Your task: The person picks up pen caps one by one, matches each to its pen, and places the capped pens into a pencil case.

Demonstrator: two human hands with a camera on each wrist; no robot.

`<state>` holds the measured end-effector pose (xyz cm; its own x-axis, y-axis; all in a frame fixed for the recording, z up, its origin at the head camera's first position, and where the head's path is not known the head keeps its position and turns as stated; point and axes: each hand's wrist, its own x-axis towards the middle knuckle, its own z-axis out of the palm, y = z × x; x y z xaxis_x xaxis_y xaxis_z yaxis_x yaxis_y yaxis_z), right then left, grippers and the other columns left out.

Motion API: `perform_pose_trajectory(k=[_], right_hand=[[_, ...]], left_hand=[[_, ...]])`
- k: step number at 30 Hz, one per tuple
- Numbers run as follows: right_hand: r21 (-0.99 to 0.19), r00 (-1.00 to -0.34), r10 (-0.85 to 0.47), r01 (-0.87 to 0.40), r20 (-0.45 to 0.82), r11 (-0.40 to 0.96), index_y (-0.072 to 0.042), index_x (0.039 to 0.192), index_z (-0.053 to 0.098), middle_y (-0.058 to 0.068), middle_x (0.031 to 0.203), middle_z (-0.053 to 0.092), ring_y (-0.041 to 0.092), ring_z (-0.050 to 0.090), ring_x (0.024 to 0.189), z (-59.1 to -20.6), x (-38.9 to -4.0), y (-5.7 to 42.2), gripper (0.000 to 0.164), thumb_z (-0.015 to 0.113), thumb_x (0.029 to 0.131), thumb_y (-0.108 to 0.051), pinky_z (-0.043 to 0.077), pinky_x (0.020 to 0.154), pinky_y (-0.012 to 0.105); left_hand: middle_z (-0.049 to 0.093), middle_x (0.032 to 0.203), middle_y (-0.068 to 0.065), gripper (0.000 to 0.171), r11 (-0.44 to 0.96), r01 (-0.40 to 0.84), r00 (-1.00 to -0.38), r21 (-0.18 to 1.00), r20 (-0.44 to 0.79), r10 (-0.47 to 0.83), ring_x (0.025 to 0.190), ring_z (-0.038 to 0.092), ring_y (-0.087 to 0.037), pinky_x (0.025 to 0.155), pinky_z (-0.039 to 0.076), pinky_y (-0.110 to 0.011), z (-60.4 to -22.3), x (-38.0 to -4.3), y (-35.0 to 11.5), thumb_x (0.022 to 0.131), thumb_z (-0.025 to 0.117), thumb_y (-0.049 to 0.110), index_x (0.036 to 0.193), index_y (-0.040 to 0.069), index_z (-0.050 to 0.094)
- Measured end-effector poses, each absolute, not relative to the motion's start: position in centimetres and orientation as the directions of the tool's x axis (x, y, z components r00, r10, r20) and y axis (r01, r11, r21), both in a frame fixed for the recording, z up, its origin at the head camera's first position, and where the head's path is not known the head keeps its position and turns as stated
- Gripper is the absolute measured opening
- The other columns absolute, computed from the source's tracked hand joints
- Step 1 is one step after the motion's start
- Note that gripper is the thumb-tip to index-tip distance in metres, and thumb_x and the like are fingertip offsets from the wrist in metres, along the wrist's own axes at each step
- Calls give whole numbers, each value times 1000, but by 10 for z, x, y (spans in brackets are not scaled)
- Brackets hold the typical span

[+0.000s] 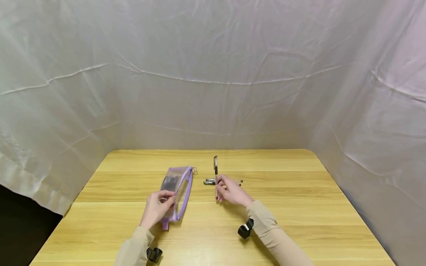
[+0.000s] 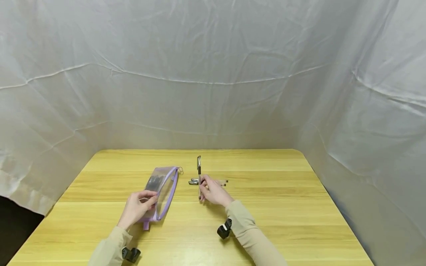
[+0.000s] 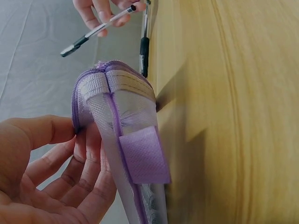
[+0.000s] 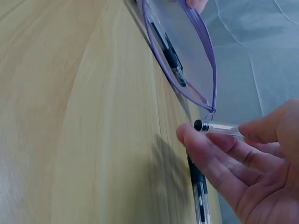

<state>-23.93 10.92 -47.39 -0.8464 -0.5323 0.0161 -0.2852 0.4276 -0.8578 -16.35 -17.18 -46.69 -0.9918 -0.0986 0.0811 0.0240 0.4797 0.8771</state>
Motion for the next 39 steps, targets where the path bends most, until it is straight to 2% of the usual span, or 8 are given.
perform_pose_trajectory(k=[3,9,16,23,33,39], right_hand=[[-892,-848,-530,-252,15,377,10,134,42,21,100,66,22,70,71,-473,-238,108,34,49,103,-3,62,67,33],[-945,-856,-516,-151,-22,291,13,135,41,23,100,64,22,71,71,-471,-237,104,37,51,101,-1,63,69,36],[-961,-862,-501,-72,-75,268,13,133,44,24,102,65,21,71,66,-470,-237,98,37,54,99,1,64,68,38],[-969,-839,-535,-42,-98,244,14,133,43,33,109,63,20,71,65,-468,-236,95,37,53,100,0,64,66,37],[-979,-814,-565,21,-135,204,17,137,40,20,91,68,16,71,66,-466,-235,87,45,55,100,-4,64,70,35],[-972,-801,-582,-1,-140,234,18,120,52,19,87,69,15,71,66,-465,-235,82,31,55,100,-5,64,71,35]], left_hand=[[73,89,-13,15,475,19,-992,880,76,-101,68,68,-12,62,59,-25,-467,-163,-172,91,70,3,103,-3,75],[73,89,-14,15,466,16,-993,884,70,-99,67,68,-12,62,60,-27,-467,-163,-172,91,69,3,103,-3,75],[73,89,-14,14,465,15,-992,885,70,-101,66,68,-12,62,60,-27,-467,-164,-172,91,70,3,103,-3,75],[73,89,-15,15,461,19,-992,887,73,-101,66,67,-9,63,61,-28,-466,-164,-172,91,69,2,103,-4,75],[74,91,-17,16,460,27,-992,888,82,-101,65,68,-8,62,61,-28,-466,-164,-171,90,70,2,103,-5,75],[74,91,-17,15,455,27,-992,890,81,-99,66,68,-9,62,60,-25,-465,-164,-171,90,70,2,103,-4,75]])
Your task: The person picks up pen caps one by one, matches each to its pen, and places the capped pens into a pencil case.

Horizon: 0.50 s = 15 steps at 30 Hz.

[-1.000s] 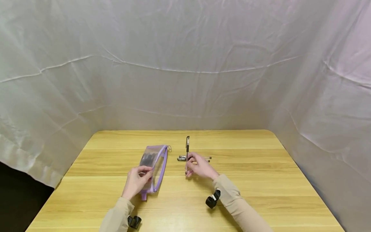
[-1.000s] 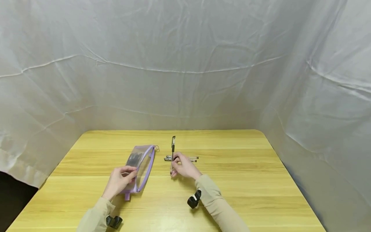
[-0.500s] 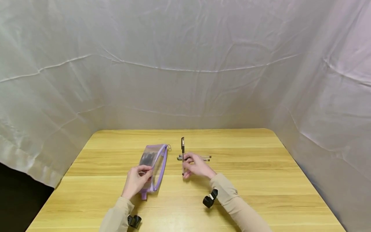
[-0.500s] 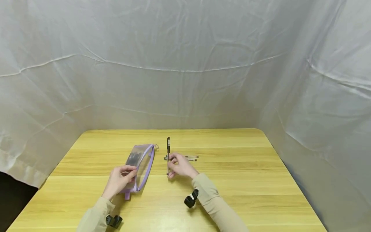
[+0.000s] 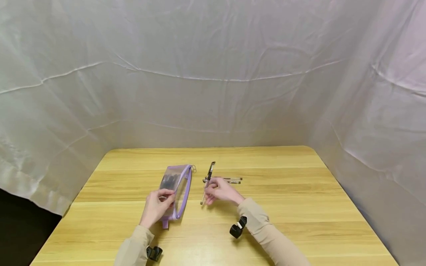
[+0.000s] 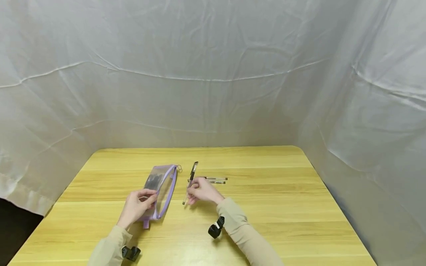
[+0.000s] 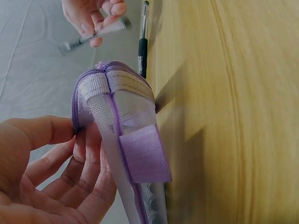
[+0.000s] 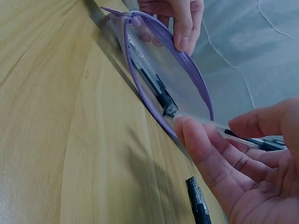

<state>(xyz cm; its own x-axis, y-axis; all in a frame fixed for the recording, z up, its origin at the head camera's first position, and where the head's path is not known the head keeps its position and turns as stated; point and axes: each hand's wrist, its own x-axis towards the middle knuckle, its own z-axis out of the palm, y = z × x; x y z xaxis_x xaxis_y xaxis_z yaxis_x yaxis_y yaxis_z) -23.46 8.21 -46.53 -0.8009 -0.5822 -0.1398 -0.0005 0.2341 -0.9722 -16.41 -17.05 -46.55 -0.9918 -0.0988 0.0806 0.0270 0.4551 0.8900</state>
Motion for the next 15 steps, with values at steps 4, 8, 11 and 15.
perform_pose_trajectory(k=[4,8,11,15], right_hand=[[-970,-809,-571,-4,-139,243,16,114,56,18,85,69,15,70,65,-466,-235,79,27,53,102,-8,64,72,37],[-969,-815,-564,-13,-134,248,16,114,57,18,85,69,14,69,66,-467,-234,78,28,53,103,-9,64,72,38],[-968,-818,-561,-21,-127,250,17,115,57,19,88,69,14,69,67,-468,-234,79,29,54,102,-9,64,73,38],[-970,-824,-554,-23,-118,241,16,116,59,22,92,69,14,69,68,-469,-233,78,30,56,101,-10,63,76,40]], left_hand=[[74,92,-17,16,457,25,-992,889,79,-98,66,68,-9,61,59,-24,-465,-164,-171,91,70,3,104,-5,75],[74,92,-17,17,462,26,-992,887,79,-97,66,68,-10,61,59,-24,-465,-164,-171,91,70,3,105,-5,75],[75,92,-17,16,464,26,-992,886,80,-96,66,68,-10,61,60,-24,-464,-163,-170,91,70,3,105,-5,75],[74,92,-17,17,464,23,-993,885,75,-95,66,68,-9,61,59,-24,-464,-163,-170,91,69,3,105,-5,74]])
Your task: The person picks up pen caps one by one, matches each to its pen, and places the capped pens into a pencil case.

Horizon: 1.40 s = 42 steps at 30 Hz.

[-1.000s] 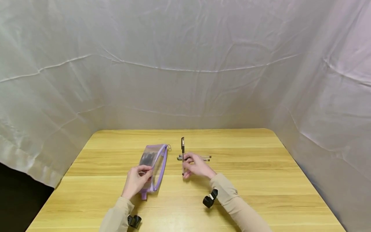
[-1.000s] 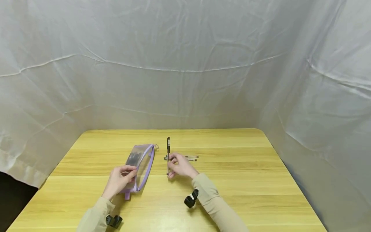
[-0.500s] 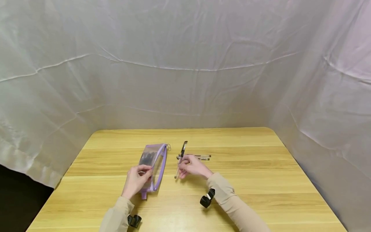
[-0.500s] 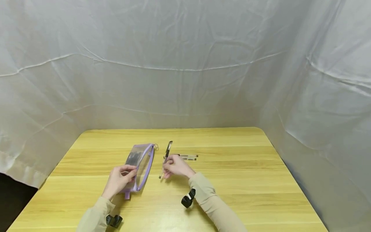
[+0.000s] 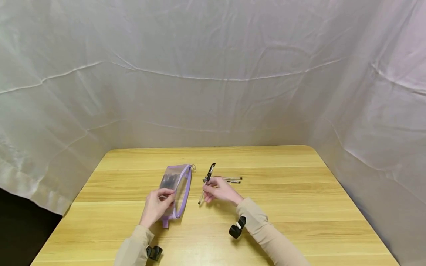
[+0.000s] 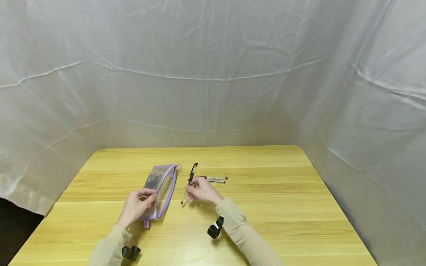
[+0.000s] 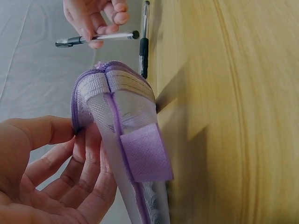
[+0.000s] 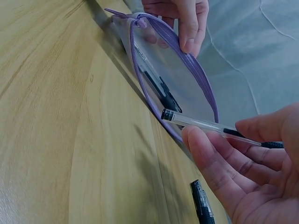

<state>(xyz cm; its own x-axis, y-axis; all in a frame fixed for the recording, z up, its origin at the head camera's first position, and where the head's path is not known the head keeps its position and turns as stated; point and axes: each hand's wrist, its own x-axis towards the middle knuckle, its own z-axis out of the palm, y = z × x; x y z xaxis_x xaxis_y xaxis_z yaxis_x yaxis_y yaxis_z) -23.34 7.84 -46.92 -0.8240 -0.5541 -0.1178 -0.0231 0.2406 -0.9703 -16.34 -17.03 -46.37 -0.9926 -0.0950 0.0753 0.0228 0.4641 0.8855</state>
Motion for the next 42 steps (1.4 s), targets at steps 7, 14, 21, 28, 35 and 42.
perform_pose_trajectory(k=[7,14,21,28,35,42], right_hand=[[-975,-824,-554,-13,-115,222,17,117,58,22,93,69,12,69,68,-469,-233,77,31,56,101,-9,63,74,36],[-978,-828,-544,26,-138,208,18,119,57,21,93,69,13,70,72,-469,-236,75,30,55,101,-6,63,77,32],[-982,-811,-554,138,-187,129,19,123,53,30,100,71,18,75,78,-470,-237,70,32,54,101,-5,61,86,40],[-980,-825,-529,188,-197,73,18,131,48,20,91,70,13,71,68,-471,-235,59,37,55,100,0,63,79,36],[-964,-818,-524,263,-237,25,18,125,48,10,79,70,14,70,64,-475,-238,43,32,56,98,2,63,70,29],[-960,-816,-517,275,-260,49,17,123,51,27,88,72,15,69,60,-478,-239,24,31,59,95,6,63,70,31]], left_hand=[[74,92,-17,18,462,13,-993,887,67,-101,67,68,-9,62,60,-24,-462,-164,-170,91,69,3,106,-5,74],[74,91,-17,18,464,14,-992,886,71,-106,65,68,-9,62,60,-26,-461,-163,-171,91,69,2,106,-6,74],[74,91,-17,18,459,17,-992,888,74,-106,66,68,-9,62,60,-24,-460,-163,-171,90,69,2,105,-6,74],[74,91,-17,18,451,15,-992,892,71,-107,66,68,-9,62,60,-25,-460,-163,-171,91,69,2,106,-6,74],[74,92,-17,18,445,14,-992,895,69,-107,67,69,-10,62,61,-24,-459,-163,-171,91,69,2,106,-6,74],[74,91,-17,18,458,20,-990,889,80,-112,67,69,-10,62,60,-24,-459,-163,-171,90,70,2,106,-5,74]])
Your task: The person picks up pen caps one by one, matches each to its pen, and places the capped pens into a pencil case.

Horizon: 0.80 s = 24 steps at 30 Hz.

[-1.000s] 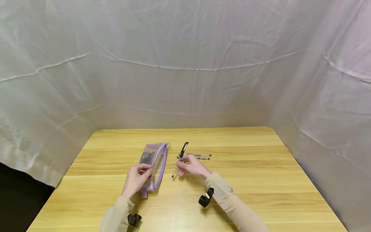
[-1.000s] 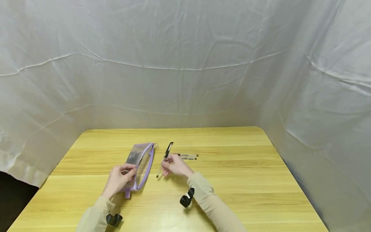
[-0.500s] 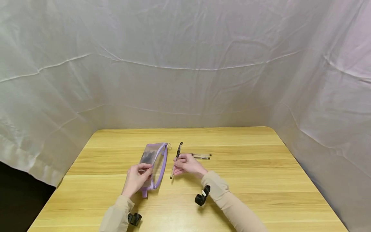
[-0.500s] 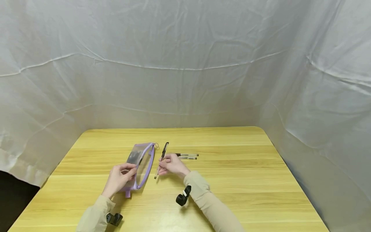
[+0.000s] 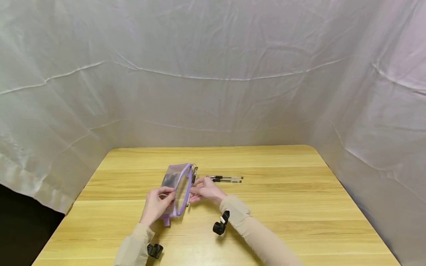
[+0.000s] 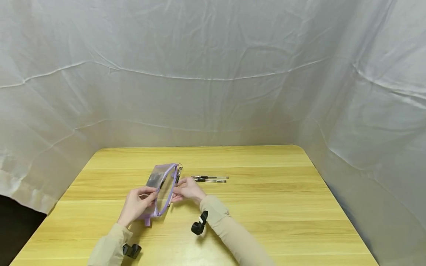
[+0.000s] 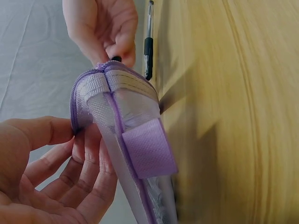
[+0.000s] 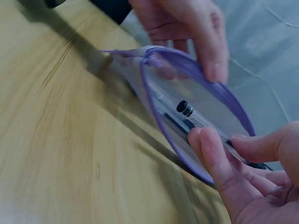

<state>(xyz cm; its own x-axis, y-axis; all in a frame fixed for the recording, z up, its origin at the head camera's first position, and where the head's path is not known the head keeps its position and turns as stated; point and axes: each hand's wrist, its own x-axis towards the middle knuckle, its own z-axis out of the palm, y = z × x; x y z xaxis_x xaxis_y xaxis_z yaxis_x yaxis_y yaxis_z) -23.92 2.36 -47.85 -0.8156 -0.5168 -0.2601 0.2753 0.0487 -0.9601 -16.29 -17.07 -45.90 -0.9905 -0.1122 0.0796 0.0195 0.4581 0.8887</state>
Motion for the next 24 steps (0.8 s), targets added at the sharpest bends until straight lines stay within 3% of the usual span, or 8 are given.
perform_pose_trajectory(k=[5,8,15,20,24], right_hand=[[-970,-818,-530,242,-225,38,19,130,48,40,105,67,13,70,63,-479,-240,12,38,57,95,9,63,69,28],[-979,-829,-527,197,-191,45,19,131,50,41,110,65,11,69,63,-479,-240,14,38,57,96,7,62,66,26],[-975,-897,-433,-9,-89,220,10,123,63,26,104,71,9,65,66,-485,-243,55,33,65,92,-2,58,61,23],[-882,-959,-273,-187,70,432,3,109,72,16,95,72,12,61,75,-488,-251,98,21,69,89,-1,52,65,22],[-802,-974,-179,-214,136,558,-1,103,75,10,87,71,14,59,74,-491,-257,126,17,72,86,-1,50,68,25]], left_hand=[[74,94,-19,18,449,36,-990,893,92,-103,69,71,-14,62,60,-23,-459,-164,-170,91,69,2,106,-6,74],[74,93,-20,17,440,42,-990,897,95,-100,69,71,-14,62,60,-23,-459,-164,-170,91,69,2,105,-6,74],[74,93,-20,18,429,37,-991,903,89,-102,68,69,-11,62,60,-23,-458,-165,-170,91,69,1,106,-7,73],[74,92,-19,17,430,35,-991,902,87,-101,68,69,-11,63,61,-24,-459,-165,-171,91,69,1,105,-7,74],[74,91,-18,17,431,29,-991,902,81,-102,67,69,-10,63,61,-25,-461,-166,-170,91,69,1,105,-7,74]])
